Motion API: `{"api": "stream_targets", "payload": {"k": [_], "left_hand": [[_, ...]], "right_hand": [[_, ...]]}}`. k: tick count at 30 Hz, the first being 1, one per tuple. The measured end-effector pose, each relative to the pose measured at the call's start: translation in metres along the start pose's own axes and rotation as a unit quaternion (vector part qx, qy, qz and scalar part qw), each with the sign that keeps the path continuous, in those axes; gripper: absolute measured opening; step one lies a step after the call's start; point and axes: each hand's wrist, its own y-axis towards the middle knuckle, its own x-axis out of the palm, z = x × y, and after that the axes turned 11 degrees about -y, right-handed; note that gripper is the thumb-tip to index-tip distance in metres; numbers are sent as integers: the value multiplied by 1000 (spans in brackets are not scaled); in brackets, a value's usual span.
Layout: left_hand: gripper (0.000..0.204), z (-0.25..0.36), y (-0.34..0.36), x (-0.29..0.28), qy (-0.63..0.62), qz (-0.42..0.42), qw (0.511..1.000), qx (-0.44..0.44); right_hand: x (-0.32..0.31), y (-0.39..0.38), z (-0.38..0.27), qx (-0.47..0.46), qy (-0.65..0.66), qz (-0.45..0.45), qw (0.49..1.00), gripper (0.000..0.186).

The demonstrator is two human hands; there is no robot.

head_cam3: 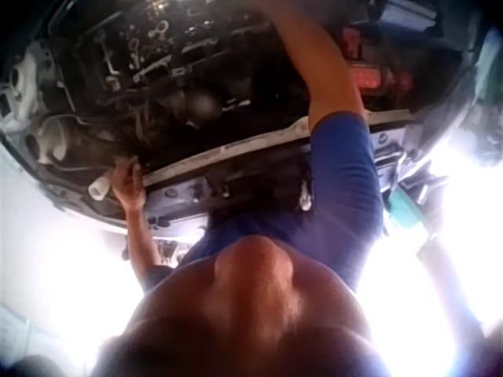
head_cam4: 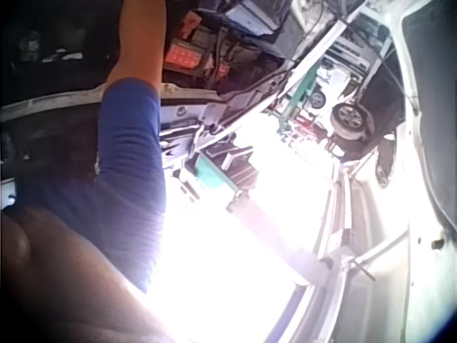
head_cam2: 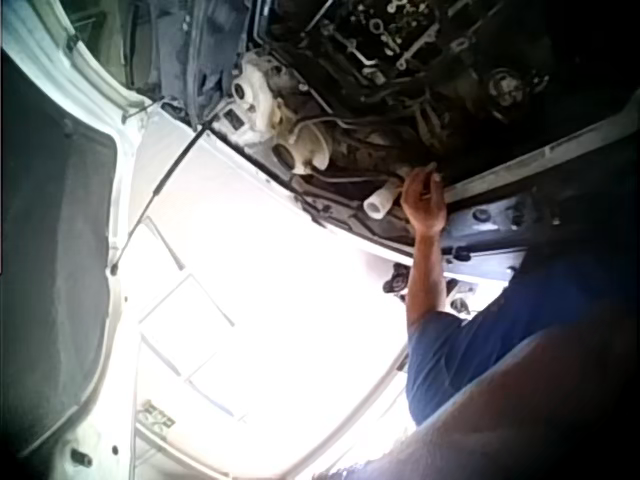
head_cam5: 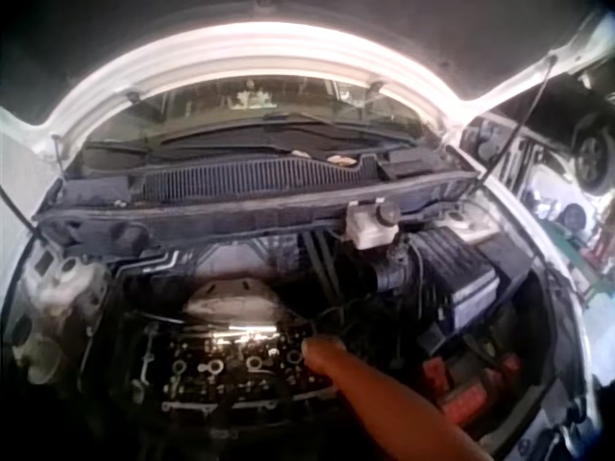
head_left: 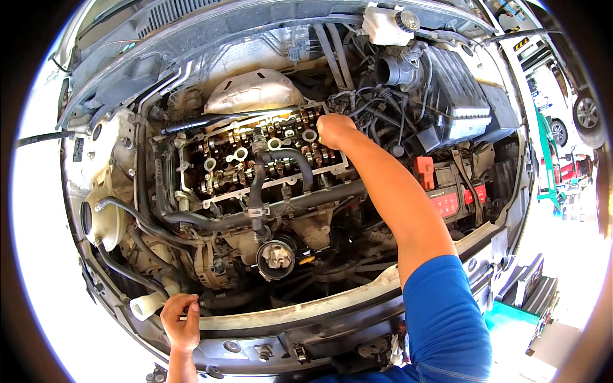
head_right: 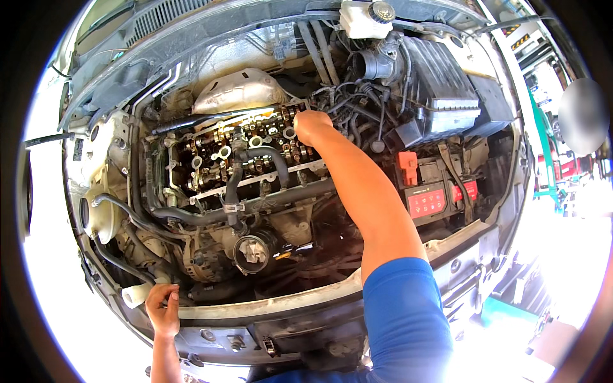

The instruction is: The person manipulates small components on an engine block and uses a screwdriver and a socket wrench to work on the valvetrain of a car engine.

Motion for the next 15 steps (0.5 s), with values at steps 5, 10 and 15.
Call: {"api": "stream_targets", "payload": {"k": [5, 10, 15], "left_hand": [[12, -3, -3, -1, -16, 7, 1000, -13], [12, -4, -2, -2, -26, 10, 999, -36], [12, -5, -4, -2, -36, 10, 998, -57]], "right_hand": [[-9, -6, -13, 19, 6, -23, 1000, 19], [-8, -3, -13, 52, 3, -43, 998, 20], [-21, 0, -11, 69, 10, -112, 991, 27]]}}
